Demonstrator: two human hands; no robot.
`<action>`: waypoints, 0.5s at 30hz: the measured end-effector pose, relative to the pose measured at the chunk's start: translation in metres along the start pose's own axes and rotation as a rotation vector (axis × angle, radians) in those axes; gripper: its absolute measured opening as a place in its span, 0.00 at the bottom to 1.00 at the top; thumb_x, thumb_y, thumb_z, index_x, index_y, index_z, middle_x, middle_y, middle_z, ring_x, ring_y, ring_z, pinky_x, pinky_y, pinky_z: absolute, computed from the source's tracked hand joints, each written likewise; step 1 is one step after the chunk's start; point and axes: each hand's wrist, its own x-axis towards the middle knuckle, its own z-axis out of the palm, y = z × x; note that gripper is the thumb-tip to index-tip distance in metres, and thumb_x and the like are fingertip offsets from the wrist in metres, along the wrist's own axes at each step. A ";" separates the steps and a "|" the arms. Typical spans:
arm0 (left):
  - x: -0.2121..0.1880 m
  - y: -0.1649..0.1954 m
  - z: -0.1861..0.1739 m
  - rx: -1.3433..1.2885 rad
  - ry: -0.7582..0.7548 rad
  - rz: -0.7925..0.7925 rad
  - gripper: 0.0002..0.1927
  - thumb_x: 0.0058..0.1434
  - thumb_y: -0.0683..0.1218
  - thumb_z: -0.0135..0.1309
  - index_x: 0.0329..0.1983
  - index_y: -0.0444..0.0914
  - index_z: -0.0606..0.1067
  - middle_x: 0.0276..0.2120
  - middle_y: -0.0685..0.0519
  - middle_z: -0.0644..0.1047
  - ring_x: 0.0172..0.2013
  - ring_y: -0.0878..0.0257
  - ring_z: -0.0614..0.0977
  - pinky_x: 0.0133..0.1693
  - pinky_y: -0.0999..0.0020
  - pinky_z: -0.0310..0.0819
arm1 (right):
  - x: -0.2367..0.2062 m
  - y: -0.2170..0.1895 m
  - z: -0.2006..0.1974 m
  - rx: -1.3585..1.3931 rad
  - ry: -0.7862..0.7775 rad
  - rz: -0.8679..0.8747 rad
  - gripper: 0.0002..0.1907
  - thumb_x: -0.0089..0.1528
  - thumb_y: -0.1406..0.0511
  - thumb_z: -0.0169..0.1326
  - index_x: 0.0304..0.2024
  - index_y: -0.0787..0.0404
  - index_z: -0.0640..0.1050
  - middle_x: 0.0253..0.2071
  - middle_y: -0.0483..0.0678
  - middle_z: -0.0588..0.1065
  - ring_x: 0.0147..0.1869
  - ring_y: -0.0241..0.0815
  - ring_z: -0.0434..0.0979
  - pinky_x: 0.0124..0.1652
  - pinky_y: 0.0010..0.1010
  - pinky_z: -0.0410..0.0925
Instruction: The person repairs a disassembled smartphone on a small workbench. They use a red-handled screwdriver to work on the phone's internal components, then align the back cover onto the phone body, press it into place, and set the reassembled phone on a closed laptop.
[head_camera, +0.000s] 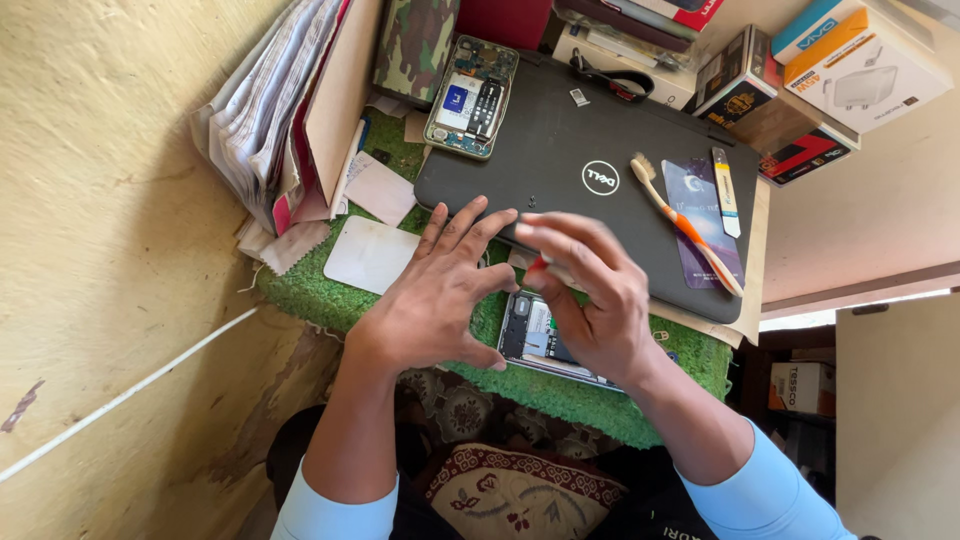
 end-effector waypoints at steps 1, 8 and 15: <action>0.000 0.000 0.000 -0.008 0.018 0.014 0.39 0.34 0.61 0.76 0.50 0.47 0.76 0.75 0.50 0.48 0.75 0.49 0.39 0.73 0.47 0.24 | 0.000 0.000 -0.001 0.106 -0.022 -0.051 0.14 0.70 0.74 0.53 0.59 0.66 0.74 0.55 0.55 0.76 0.56 0.42 0.80 0.50 0.29 0.77; -0.001 -0.001 0.002 -0.031 0.150 0.106 0.42 0.32 0.62 0.76 0.51 0.45 0.76 0.73 0.47 0.50 0.74 0.46 0.42 0.71 0.45 0.26 | 0.003 -0.005 0.005 -0.201 0.028 0.170 0.19 0.55 0.64 0.71 0.48 0.53 0.85 0.40 0.48 0.80 0.39 0.39 0.80 0.33 0.29 0.76; -0.001 -0.003 0.003 -0.028 0.097 0.066 0.40 0.33 0.60 0.76 0.51 0.47 0.77 0.74 0.49 0.50 0.75 0.48 0.42 0.73 0.46 0.27 | 0.008 -0.010 0.002 0.058 -0.046 -0.058 0.14 0.69 0.73 0.53 0.58 0.65 0.75 0.49 0.52 0.79 0.50 0.38 0.82 0.45 0.30 0.78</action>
